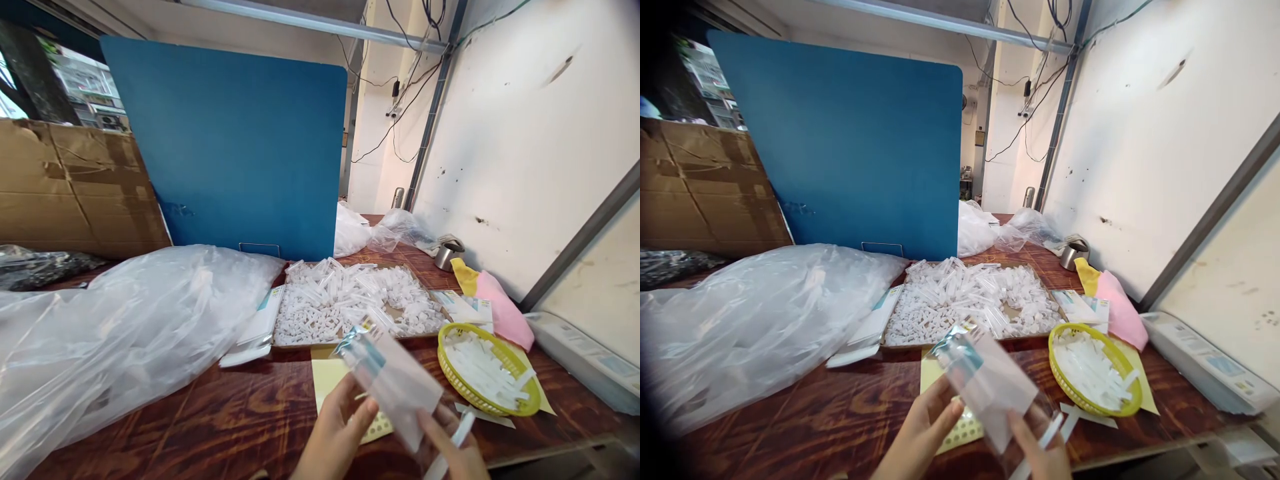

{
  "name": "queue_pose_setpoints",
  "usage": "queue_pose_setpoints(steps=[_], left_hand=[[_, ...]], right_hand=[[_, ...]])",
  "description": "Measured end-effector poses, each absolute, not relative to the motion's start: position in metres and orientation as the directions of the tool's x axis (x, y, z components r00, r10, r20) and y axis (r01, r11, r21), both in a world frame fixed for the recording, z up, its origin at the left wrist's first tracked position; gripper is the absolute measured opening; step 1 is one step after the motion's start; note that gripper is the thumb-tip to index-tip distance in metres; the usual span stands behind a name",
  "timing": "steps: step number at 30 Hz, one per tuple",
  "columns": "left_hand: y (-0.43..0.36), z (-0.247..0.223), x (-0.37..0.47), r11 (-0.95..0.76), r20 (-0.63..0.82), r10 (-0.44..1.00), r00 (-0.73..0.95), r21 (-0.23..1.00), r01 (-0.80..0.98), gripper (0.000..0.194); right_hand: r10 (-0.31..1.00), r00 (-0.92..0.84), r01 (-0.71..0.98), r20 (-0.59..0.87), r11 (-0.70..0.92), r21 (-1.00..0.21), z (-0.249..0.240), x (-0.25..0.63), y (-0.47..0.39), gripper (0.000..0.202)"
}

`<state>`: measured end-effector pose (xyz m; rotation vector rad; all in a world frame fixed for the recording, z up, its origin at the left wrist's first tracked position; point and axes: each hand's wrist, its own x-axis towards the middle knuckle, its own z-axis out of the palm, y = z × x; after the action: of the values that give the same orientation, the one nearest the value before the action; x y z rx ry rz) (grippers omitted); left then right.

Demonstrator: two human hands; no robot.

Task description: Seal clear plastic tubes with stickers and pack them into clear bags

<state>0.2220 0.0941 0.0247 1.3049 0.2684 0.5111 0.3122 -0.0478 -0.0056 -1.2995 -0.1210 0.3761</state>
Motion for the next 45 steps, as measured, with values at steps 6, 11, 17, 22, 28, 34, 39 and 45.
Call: queue_pose_setpoints(steps=[6, 11, 17, 22, 28, 34, 39, 45], left_hand=[[0.210, 0.040, 0.268, -0.702, 0.373, 0.519, 0.770, 0.699, 0.134, 0.023], [0.257, 0.024, 0.307, -0.798, 0.447, 0.466, 0.763, 0.585, 0.145, 0.029], [0.264, 0.025, 0.305, -0.792, 0.475, 0.479, 0.738, 0.596, 0.131, 0.015], [0.260, 0.032, 0.279, -0.691, 0.502, 0.593, 0.629, 0.719, 0.078, 0.018], [0.241, 0.023, 0.249, -0.428, 0.363, 0.689, 0.627, 0.902, -0.051, 0.030], [0.240, 0.010, 0.230, -0.093, 0.148, 0.630, 0.763, 0.989, -0.115, 0.031], [0.242, 0.008, 0.223, -0.338, 0.235, 0.560, 0.794, 0.940, -0.040, 0.043], [0.236, 0.009, 0.218, -0.559, 0.309, 0.572, 0.759, 0.825, 0.085, 0.032]], right_hand=[[0.068, 0.997, -0.052, -0.026, 0.426, -0.903, 0.051, 0.425, -0.058, 0.028], [0.122, 0.964, -0.262, -0.237, 0.601, -0.755, 0.080, 0.462, -0.061, 0.008], [0.394, 0.912, -0.278, -0.119, 0.378, -0.883, 0.051, 0.402, -0.035, 0.029], [0.673, 0.729, 0.194, 0.130, -0.021, -0.981, 0.037, 0.377, 0.034, 0.026], [0.822, 0.487, 0.773, 0.295, -0.249, -0.584, 0.031, 0.398, 0.094, 0.011], [0.909, 0.355, 0.864, 0.220, -0.229, -0.448, 0.020, 0.407, 0.104, 0.016], [0.911, 0.307, 0.900, 0.276, -0.184, -0.395, 0.022, 0.407, 0.102, 0.019], [0.752, 0.437, 0.719, 0.493, 0.037, -0.694, 0.027, 0.382, 0.103, 0.011]])
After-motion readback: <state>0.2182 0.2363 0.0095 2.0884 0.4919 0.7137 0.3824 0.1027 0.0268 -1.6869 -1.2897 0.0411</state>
